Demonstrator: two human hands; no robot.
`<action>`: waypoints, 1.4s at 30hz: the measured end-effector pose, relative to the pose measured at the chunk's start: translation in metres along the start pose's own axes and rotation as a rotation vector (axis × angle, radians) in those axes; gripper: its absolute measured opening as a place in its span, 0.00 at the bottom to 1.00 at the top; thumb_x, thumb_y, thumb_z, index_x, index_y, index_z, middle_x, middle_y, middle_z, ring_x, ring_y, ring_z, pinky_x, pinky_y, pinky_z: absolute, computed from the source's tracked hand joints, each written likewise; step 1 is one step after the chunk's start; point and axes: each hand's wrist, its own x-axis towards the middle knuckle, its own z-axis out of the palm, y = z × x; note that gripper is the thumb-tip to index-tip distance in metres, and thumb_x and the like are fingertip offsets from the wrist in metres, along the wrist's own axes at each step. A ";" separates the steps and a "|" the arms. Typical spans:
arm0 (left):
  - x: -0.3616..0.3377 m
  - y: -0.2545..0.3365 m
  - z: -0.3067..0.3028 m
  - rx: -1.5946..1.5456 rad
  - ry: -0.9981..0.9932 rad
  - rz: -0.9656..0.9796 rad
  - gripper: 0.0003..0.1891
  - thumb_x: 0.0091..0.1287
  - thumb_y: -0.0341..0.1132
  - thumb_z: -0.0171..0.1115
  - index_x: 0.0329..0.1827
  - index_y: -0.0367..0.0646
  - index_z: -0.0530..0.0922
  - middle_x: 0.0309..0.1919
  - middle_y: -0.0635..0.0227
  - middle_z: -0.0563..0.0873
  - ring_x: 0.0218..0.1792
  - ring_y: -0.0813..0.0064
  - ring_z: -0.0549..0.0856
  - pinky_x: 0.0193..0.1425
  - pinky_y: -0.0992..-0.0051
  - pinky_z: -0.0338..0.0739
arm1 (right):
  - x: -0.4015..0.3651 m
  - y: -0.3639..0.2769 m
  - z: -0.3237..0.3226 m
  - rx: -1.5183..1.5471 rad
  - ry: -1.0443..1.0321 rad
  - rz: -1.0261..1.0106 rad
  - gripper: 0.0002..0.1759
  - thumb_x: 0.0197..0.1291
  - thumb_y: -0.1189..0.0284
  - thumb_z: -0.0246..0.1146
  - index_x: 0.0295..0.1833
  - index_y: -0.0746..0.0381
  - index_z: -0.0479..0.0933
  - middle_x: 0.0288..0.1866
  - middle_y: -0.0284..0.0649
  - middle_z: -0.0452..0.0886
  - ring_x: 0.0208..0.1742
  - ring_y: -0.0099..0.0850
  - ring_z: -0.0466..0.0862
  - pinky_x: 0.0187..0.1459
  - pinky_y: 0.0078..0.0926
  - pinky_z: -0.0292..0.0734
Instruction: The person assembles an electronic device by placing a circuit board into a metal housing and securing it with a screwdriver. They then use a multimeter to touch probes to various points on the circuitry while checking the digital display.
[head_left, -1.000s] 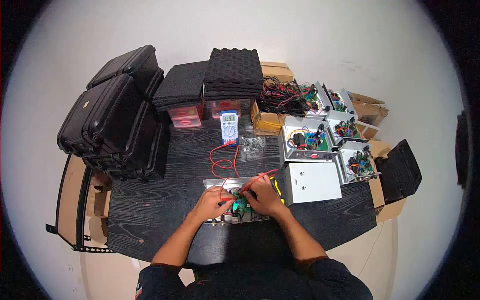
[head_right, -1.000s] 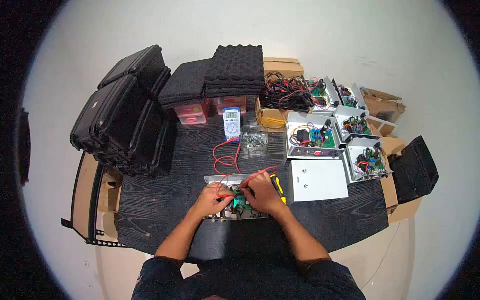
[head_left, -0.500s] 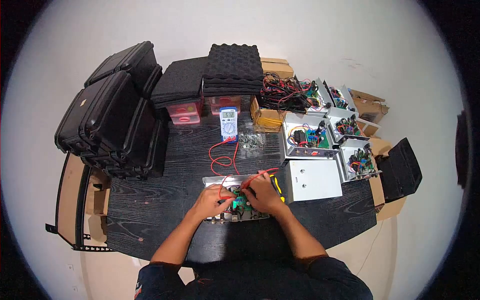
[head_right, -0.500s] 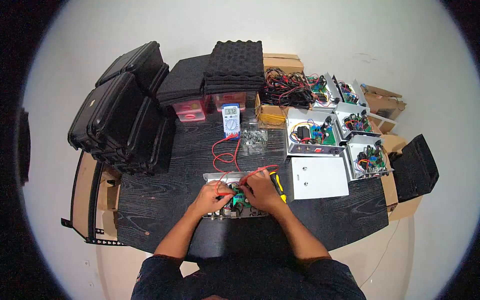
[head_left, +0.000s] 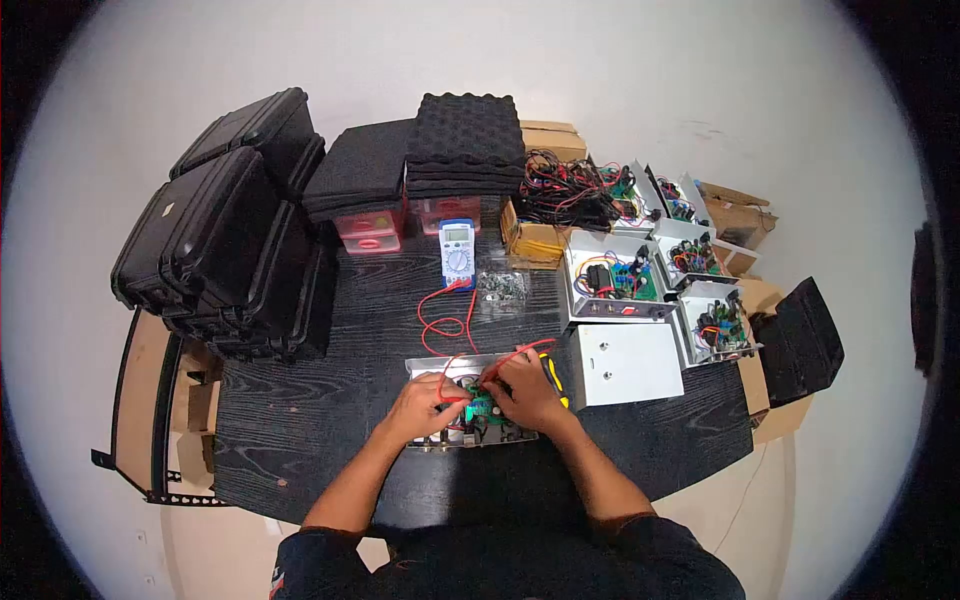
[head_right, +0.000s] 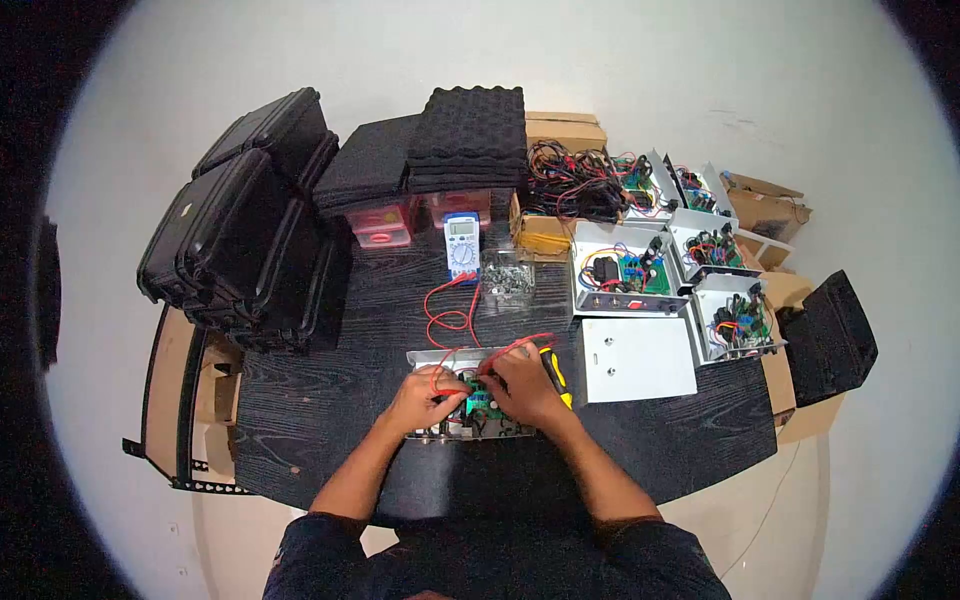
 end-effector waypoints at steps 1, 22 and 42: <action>0.000 0.001 0.000 0.000 0.000 0.001 0.05 0.66 0.31 0.75 0.42 0.43 0.91 0.37 0.63 0.94 0.40 0.61 0.92 0.49 0.62 0.85 | 0.000 0.000 0.000 0.005 -0.010 0.005 0.06 0.69 0.69 0.70 0.46 0.59 0.85 0.44 0.42 0.87 0.53 0.43 0.86 0.70 0.51 0.65; -0.003 -0.004 0.003 0.032 -0.004 -0.022 0.05 0.65 0.33 0.76 0.41 0.45 0.92 0.37 0.64 0.94 0.40 0.61 0.91 0.51 0.62 0.84 | 0.000 -0.004 -0.003 0.006 0.004 0.008 0.07 0.67 0.70 0.71 0.48 0.58 0.85 0.45 0.41 0.87 0.53 0.42 0.86 0.72 0.50 0.64; -0.009 -0.015 0.002 -0.207 0.091 -0.038 0.03 0.67 0.25 0.69 0.38 0.38 0.89 0.35 0.61 0.94 0.36 0.63 0.92 0.47 0.63 0.84 | -0.004 0.000 -0.001 0.118 0.011 0.047 0.05 0.69 0.71 0.70 0.49 0.54 0.86 0.49 0.33 0.89 0.59 0.35 0.87 0.82 0.59 0.53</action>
